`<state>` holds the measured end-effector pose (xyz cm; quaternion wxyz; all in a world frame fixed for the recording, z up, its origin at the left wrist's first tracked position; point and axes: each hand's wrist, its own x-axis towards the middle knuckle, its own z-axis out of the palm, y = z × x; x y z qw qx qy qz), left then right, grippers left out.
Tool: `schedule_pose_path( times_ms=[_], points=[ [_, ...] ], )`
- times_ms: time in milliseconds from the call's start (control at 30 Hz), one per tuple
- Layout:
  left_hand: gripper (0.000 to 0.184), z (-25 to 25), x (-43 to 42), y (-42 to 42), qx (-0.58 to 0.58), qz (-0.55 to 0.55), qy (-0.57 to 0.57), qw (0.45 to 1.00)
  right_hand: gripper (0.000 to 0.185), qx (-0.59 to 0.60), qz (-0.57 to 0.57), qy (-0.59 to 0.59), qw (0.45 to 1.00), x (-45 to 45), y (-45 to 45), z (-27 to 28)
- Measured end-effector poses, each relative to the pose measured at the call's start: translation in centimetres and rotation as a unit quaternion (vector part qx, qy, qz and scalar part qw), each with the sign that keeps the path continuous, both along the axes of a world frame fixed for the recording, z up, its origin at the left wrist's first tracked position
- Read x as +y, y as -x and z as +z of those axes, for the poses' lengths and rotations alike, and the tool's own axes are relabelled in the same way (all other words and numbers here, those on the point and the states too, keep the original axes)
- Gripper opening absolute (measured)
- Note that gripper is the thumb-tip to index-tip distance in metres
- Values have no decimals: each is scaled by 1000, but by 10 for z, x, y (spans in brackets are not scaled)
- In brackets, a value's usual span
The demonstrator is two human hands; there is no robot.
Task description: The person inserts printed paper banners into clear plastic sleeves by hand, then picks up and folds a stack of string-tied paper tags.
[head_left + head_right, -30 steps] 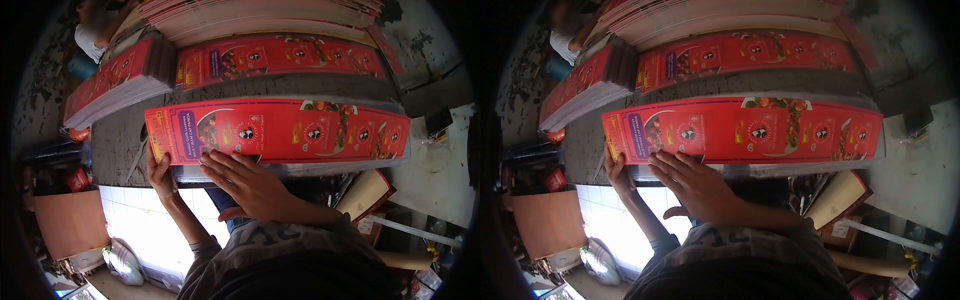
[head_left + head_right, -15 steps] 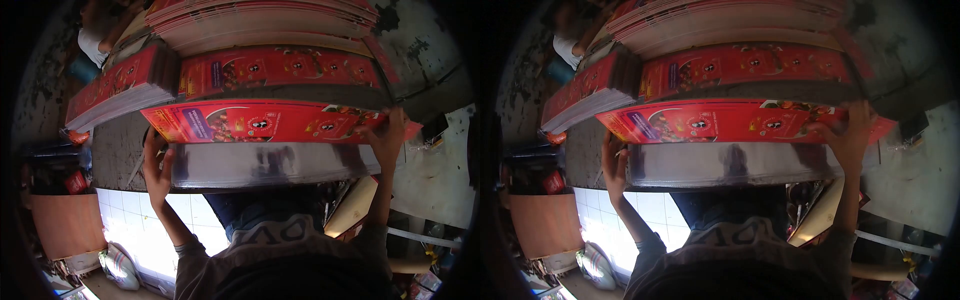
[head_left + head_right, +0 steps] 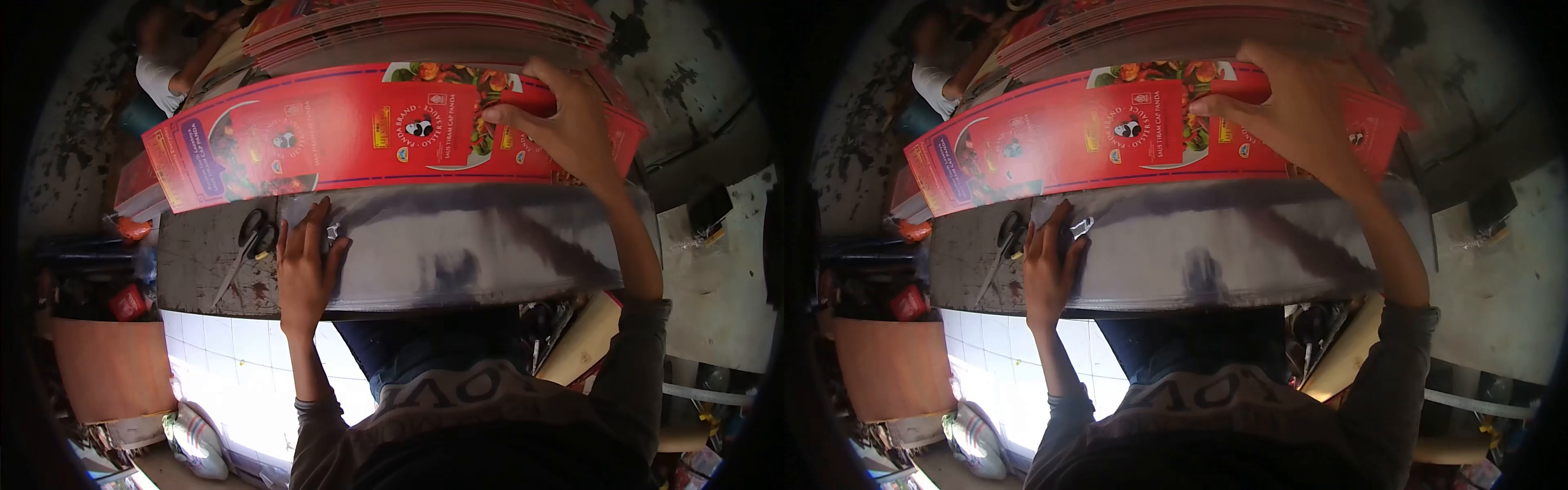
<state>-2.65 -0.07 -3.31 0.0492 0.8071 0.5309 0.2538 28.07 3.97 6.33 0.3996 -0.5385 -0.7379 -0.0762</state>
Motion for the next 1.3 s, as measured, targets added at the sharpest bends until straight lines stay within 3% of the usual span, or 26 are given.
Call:
schedule_pose_path(
  times_ms=[67,200,300,400,633,733,800,833,900,1033,1300],
  points=[
    [46,0,-1,3,2,-11,-16,1000,48,-47,-24,51,997,11,16,3],
    [46,13,4,9,7,-74,-55,996,48,-81,7,29,996,28,45,9],
    [42,18,14,15,8,-109,-56,992,47,-50,64,13,997,46,58,2],
    [34,-2,25,15,-98,-137,-129,977,45,-44,91,36,994,55,71,4],
    [19,-4,23,20,-89,-169,-173,966,39,-30,150,102,983,63,90,-8],
    [16,-6,21,21,-97,-190,-182,960,36,-29,176,68,982,62,90,-12],
    [17,-6,22,22,-106,-198,-182,957,33,-7,184,-48,982,62,91,-8],
    [17,-6,22,22,-114,-206,-184,954,33,-7,182,-48,982,63,91,-5],
    [18,-9,22,22,-123,-200,-182,955,32,-35,171,12,984,64,91,0],
    [16,-4,20,19,-149,-151,-174,962,32,9,190,34,981,62,95,-4],
    [17,-9,20,24,-168,-146,-160,962,38,-1,121,112,986,42,56,-28]
  ],
)
